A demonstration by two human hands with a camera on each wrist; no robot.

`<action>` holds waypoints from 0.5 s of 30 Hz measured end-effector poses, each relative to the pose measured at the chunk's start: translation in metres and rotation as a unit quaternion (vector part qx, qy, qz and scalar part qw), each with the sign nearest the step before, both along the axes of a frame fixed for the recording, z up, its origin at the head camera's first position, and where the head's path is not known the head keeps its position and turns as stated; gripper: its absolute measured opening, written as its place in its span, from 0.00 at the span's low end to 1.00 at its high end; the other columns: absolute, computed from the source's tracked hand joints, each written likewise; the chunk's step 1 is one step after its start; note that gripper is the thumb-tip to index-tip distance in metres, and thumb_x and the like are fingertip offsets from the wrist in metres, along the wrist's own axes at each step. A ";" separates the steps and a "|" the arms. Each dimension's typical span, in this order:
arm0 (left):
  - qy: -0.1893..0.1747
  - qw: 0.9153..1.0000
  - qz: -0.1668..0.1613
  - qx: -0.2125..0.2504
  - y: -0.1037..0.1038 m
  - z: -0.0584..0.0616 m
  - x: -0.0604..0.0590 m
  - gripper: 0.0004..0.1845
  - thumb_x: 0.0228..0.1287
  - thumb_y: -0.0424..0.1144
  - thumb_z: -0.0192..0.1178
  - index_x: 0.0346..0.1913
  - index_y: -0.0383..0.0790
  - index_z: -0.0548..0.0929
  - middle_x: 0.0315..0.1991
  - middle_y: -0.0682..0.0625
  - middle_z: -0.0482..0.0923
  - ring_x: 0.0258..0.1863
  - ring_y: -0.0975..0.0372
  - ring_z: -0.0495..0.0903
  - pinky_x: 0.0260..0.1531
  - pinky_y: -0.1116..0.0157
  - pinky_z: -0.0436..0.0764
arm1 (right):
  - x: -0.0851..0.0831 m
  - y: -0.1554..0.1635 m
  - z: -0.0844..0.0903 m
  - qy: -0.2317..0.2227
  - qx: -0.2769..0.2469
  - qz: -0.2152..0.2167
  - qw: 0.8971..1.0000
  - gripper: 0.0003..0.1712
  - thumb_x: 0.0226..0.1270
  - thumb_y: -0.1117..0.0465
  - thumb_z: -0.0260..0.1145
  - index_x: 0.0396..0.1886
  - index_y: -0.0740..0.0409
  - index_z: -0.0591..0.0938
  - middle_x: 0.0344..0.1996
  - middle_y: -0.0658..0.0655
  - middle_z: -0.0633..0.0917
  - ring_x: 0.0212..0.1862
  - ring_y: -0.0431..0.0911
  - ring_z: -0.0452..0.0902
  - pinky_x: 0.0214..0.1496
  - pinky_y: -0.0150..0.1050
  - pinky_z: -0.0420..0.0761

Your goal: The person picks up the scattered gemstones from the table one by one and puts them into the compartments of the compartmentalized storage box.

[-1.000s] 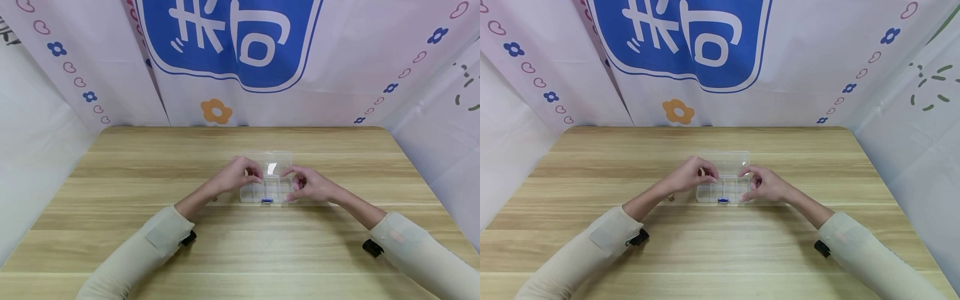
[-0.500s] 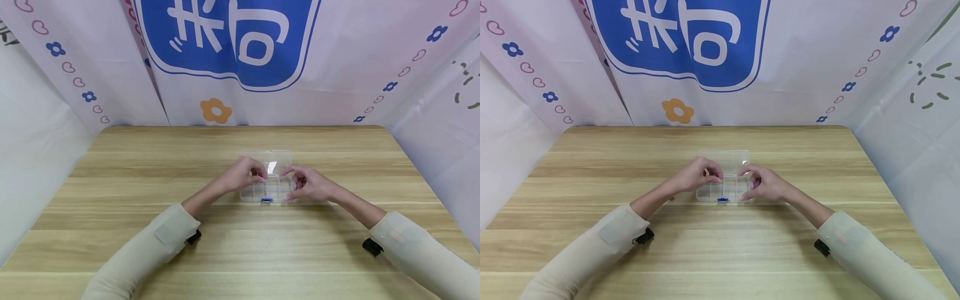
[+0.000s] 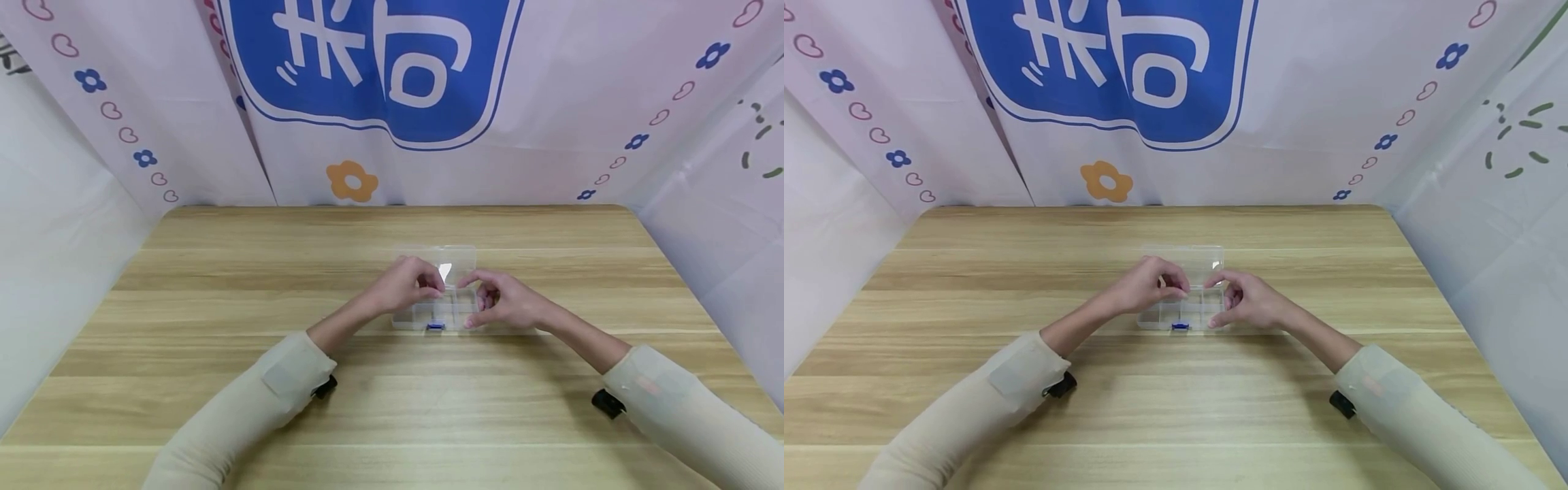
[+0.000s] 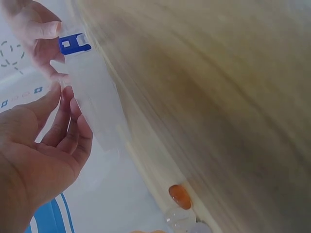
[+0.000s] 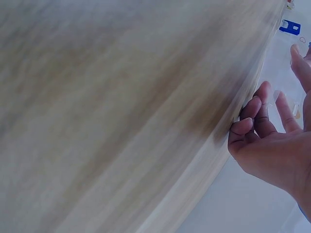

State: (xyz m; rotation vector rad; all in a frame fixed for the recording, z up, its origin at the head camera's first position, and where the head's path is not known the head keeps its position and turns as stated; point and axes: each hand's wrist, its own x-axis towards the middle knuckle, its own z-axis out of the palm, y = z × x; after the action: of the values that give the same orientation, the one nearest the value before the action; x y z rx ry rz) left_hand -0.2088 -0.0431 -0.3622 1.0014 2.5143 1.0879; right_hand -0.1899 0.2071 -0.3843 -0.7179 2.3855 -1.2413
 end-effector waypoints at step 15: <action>0.005 1.000 0.013 0.008 0.013 -0.003 -0.002 0.02 0.66 0.28 0.70 0.36 0.31 0.90 0.31 0.47 0.88 0.30 0.63 0.81 0.34 0.74 0.78 | 0.000 0.000 0.000 -0.002 -0.007 0.004 1.000 0.35 0.57 0.66 0.82 0.62 0.66 0.77 0.27 0.54 0.80 0.30 0.44 0.72 0.35 0.32 0.73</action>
State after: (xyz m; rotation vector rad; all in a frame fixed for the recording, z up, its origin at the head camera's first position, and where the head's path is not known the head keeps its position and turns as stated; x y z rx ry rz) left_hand -0.2106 -0.0301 -0.3648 0.9839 2.5382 1.1146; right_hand -0.1901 0.2069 -0.3843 -0.7266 2.3709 -1.2571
